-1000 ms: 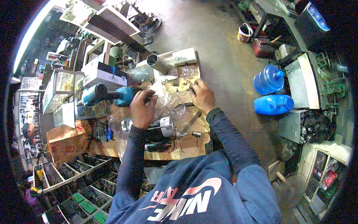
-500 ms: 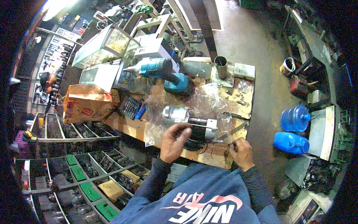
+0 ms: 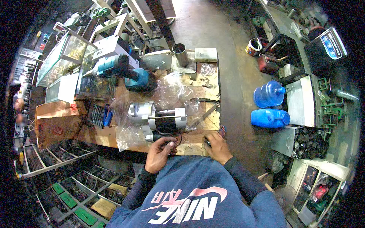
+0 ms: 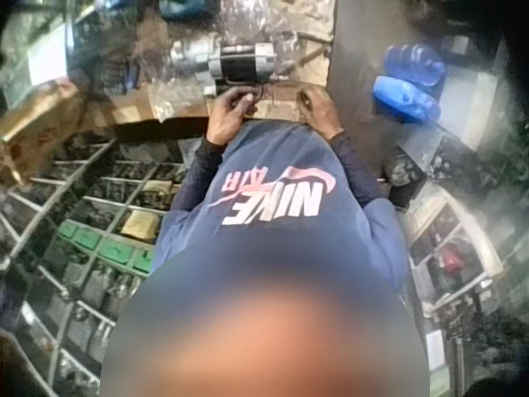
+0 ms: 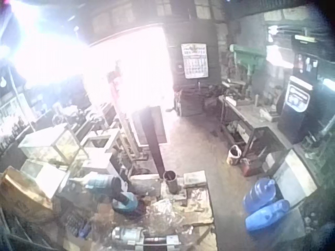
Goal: The person uses a cordless impact wrench to tighten bolts on a cylindrical motor component. They repeatedly attach and detach the socket, reposition the motor, and tighten fasteners on different sides of the housing.
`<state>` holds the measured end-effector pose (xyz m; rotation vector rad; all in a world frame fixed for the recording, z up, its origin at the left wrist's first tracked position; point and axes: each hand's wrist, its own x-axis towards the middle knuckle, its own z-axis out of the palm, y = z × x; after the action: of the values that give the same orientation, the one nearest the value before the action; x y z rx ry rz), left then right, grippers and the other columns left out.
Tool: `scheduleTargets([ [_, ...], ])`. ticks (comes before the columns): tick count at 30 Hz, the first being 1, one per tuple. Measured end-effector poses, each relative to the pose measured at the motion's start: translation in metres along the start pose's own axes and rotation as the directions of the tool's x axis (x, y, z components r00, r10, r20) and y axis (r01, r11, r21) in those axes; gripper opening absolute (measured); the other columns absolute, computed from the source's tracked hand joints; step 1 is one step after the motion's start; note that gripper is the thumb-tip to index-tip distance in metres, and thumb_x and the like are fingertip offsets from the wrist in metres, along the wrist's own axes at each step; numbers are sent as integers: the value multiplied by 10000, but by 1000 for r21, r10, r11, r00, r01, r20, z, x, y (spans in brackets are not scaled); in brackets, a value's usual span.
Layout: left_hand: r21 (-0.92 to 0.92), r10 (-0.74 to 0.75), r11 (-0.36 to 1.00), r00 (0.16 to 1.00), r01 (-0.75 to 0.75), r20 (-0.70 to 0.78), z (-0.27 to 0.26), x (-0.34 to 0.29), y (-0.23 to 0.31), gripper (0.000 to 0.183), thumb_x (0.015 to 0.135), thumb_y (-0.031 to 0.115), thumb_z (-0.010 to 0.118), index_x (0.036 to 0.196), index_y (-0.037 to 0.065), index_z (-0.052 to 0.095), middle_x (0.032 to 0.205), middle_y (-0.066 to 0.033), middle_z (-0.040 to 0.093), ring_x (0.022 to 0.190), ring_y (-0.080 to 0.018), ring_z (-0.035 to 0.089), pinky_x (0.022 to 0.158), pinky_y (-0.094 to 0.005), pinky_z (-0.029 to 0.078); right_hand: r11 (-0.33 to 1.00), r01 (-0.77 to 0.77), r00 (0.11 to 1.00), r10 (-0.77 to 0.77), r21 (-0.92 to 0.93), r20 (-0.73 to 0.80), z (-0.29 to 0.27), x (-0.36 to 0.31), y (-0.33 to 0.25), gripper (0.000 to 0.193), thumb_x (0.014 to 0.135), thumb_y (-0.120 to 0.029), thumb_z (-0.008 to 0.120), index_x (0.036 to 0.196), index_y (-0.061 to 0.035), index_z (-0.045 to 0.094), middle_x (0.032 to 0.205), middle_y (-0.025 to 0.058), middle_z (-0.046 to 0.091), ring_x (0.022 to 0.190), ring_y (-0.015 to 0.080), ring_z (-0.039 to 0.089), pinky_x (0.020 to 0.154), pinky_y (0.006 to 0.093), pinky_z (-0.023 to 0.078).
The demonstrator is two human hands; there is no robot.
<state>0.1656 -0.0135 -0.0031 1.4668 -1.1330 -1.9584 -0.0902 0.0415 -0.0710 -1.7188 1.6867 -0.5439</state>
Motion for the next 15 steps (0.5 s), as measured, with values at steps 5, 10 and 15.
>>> scheduleTargets([
  [5,-532,-152,810,964,248,218,17,9,1,438,1107,381,466,1277,10,626,1108,-133,705,936,-232,695,846,-374,579,867,118,976,-192,485,106,-45,17,-59,465,866,-260,812,1237,-17,673,1089,171,724,971,304,721,906,394,563],
  [10,-654,-83,718,962,238,259,-22,4,44,378,1071,421,537,904,88,601,634,0,523,553,-161,545,506,-295,423,925,167,973,-99,341,-209,-54,123,-100,387,831,-163,825,1170,-23,702,1066,139,730,949,271,724,874,377,575],
  [15,34,545,791,679,-610,-492,-123,15,118,390,1063,388,562,1014,18,674,588,-11,544,454,-112,518,422,-272,396,767,522,842,-393,372,-369,-11,248,-148,493,841,-118,835,1279,4,646,1108,105,708,1063,213,676,982,344,536],
])
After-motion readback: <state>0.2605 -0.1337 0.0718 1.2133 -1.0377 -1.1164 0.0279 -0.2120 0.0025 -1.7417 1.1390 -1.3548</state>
